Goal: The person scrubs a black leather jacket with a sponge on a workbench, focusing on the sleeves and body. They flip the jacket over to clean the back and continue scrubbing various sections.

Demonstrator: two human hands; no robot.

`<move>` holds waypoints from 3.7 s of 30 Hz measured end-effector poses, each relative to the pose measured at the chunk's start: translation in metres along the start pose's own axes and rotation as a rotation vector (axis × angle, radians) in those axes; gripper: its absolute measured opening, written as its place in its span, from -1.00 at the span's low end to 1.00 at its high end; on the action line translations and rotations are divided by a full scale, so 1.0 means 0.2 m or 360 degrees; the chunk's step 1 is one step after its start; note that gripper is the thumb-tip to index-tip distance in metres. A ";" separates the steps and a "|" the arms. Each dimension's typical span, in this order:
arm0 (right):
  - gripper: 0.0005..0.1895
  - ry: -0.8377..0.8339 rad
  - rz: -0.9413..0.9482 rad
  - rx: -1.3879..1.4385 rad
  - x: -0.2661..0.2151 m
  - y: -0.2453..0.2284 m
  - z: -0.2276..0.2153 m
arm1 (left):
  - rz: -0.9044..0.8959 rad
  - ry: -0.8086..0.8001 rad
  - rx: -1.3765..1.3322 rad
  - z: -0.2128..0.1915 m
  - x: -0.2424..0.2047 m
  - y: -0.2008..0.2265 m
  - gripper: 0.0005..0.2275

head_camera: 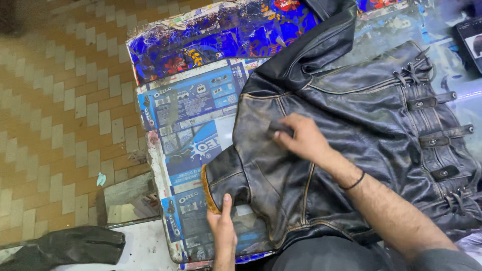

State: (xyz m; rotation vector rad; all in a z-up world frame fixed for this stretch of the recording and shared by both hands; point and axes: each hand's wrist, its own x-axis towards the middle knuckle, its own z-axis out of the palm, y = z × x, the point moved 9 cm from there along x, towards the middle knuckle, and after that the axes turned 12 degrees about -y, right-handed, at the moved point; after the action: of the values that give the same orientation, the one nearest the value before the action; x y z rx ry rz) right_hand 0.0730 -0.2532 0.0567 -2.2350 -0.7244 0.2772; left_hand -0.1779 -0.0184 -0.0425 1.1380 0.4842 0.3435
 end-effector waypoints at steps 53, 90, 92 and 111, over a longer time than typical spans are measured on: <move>-0.61 -0.0424 -0.0027 -0.0158 -0.88 -0.13 0.45 | -0.0649 -0.0499 -0.0410 0.25 -0.82 -0.56 -0.23; -0.64 -0.0494 -0.0200 -0.0075 -0.84 -0.10 0.40 | -0.0253 -0.0419 0.0060 0.25 -0.57 -0.38 -0.12; -0.68 -0.0196 0.0010 0.0099 -0.80 0.03 0.30 | -0.0064 -0.0578 0.0017 0.27 -0.52 -0.35 -0.15; -0.73 0.0264 -0.0072 0.0023 -0.40 -0.03 0.23 | -0.0036 -0.0787 0.0009 0.20 -0.49 -0.45 -0.14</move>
State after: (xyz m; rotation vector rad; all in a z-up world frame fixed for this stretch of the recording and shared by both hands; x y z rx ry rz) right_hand -0.0140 -0.2681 0.0278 -2.1944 -0.6799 0.0735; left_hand -0.2378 -0.1320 -0.0927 1.1733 0.0623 0.0335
